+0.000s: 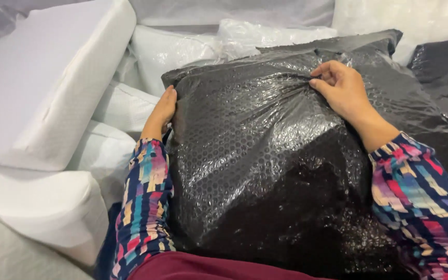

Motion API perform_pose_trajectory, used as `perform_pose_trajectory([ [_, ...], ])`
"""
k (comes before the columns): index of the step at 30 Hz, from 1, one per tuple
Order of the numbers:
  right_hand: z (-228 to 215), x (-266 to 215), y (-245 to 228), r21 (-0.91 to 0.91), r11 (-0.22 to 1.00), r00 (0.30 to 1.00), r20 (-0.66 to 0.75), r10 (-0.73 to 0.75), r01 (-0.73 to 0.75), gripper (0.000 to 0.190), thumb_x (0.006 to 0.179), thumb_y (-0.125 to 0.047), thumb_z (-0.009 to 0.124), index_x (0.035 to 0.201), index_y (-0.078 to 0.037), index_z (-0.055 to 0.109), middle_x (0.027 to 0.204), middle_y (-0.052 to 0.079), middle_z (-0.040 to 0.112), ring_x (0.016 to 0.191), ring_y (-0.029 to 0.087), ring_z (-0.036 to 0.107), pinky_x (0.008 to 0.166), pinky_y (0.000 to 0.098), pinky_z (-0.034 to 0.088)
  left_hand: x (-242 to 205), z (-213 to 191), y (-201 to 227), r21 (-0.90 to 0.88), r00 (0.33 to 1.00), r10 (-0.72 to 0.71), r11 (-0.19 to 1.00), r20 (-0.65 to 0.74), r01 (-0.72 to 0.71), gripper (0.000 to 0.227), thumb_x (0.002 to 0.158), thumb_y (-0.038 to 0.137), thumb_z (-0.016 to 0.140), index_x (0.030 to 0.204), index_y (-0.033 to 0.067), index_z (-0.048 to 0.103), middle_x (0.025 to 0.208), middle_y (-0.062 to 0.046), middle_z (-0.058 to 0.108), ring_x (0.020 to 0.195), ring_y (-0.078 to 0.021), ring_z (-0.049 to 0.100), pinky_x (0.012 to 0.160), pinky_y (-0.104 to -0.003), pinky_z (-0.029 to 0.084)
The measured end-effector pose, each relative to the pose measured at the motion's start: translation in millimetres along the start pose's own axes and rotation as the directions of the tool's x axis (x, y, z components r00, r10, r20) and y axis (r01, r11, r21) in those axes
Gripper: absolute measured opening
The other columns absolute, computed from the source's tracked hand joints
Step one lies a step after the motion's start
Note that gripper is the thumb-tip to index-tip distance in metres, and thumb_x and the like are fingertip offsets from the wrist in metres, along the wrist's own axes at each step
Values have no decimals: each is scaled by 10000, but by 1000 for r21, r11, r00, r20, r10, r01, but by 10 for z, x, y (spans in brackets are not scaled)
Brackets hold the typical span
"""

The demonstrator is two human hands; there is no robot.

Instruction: A person is shown wrapping a large pillow, which is already in a blue carrying bag, with a sheet of black bubble wrap. They carefully fold the wrap around the pillow and then use clear adhesive tape to secure the edges, cutting the tape with a pair of yellow-handled scissors.

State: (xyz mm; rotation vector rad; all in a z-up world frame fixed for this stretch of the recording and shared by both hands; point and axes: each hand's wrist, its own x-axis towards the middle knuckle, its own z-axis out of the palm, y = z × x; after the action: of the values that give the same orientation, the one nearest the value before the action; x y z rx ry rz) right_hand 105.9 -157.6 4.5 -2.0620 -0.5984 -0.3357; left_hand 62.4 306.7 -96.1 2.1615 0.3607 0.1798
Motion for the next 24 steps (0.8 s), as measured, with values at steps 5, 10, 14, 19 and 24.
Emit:
perform_pose_trajectory([
  [5,74,-21,131,8,997,997,-22,73,-73,204,978,-37,735,1179,-67,720,898,64,658,784,96,627,731,236,497,964,-78,-404,68,975,67,996,-213,-53,604,1107,507,380,1483,71,566,1423,-259,584,1380,-435,492,1166,-578,348],
  [10,103,-3,59,-135,988,997,-42,66,-71,74,1055,-104,737,1113,-114,693,809,-47,545,724,69,462,727,246,426,540,-156,264,-133,980,-150,982,-131,133,714,1019,497,429,1612,129,276,1677,-68,279,1483,-289,366,1138,-395,365],
  [14,64,155,390,-167,985,993,-102,-57,39,109,998,-122,788,1081,-158,728,918,-46,601,872,99,551,851,286,442,512,-35,397,167,943,213,970,-256,-174,680,1092,437,439,1604,19,281,1678,-221,165,1563,-323,136,1244,-455,193],
  [19,-61,494,923,-168,975,964,-194,-180,148,127,996,-92,812,1083,-147,738,885,-50,594,838,103,559,771,304,459,-1304,477,1896,328,648,757,637,-90,-698,331,1017,279,578,1222,32,660,1180,-163,667,1086,-332,608,933,-476,450],
  [24,-84,625,937,-171,923,901,-215,-376,345,121,1029,-17,791,1020,-92,698,988,-2,656,901,163,558,854,390,476,-2514,1533,2342,355,508,854,444,110,-823,507,904,531,684,1178,107,641,957,-125,607,800,-362,623,628,-503,469],
])
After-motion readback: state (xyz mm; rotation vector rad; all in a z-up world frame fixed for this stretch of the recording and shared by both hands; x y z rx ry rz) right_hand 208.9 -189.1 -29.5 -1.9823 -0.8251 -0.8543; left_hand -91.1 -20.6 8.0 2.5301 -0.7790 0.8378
